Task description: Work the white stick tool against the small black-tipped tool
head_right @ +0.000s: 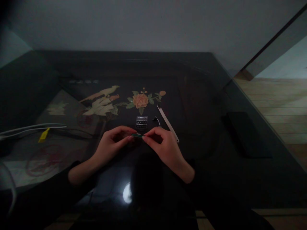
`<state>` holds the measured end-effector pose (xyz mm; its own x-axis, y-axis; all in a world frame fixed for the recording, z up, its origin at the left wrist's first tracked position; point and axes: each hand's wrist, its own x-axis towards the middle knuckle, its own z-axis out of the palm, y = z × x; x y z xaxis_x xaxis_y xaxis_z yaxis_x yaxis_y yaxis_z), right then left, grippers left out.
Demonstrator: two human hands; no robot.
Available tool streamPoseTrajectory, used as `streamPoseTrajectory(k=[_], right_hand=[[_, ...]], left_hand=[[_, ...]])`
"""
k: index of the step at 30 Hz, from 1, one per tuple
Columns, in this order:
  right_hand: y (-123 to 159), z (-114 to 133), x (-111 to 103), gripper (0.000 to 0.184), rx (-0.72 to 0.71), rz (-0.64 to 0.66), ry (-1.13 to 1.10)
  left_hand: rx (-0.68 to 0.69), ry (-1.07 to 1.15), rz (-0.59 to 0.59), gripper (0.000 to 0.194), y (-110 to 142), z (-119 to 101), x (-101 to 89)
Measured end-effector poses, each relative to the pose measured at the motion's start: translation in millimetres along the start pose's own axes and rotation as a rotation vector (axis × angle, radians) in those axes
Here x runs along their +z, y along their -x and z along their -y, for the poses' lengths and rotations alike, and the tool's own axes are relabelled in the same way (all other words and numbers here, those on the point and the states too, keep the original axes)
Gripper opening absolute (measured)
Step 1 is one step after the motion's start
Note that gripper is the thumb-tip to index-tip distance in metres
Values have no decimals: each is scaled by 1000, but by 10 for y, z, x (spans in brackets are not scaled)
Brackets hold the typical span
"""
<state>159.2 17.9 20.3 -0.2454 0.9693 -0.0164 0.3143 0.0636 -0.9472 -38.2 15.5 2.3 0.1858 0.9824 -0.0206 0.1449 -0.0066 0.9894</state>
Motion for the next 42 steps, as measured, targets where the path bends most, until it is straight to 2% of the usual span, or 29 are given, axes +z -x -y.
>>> streamPoseTrajectory(k=[7, 13, 19, 30, 33, 36, 38, 40, 42], right_hand=[[-5, 4, 15, 8, 12, 72, -57], [34, 0, 30, 8, -129, 4, 123], [32, 2, 21, 8, -268, 21, 237], [-19, -21, 28, 10, -249, 90, 226], [-39, -22, 30, 9, -246, 87, 226], [-121, -13, -39, 9, -236, 67, 263], [-242, -1, -127, 10, -245, 4, 303], [-418, 12, -217, 12, -267, -78, 356], [-627, 22, -276, 12, -289, -97, 426]], left_hand=[[148, -197, -52, 14, 49, 3, -11], [200, -250, -42, 16, 42, 48, -27], [260, -299, 23, 14, 41, 49, -32], [464, -419, 162, 13, -15, 96, -99], [519, -450, 166, 11, -32, 116, -106], [475, -441, 113, 18, -39, 129, -97], [414, -422, 84, 23, -41, 133, -87], [374, -435, 85, 23, -44, 136, -79], [389, -480, 118, 19, -48, 142, -73]])
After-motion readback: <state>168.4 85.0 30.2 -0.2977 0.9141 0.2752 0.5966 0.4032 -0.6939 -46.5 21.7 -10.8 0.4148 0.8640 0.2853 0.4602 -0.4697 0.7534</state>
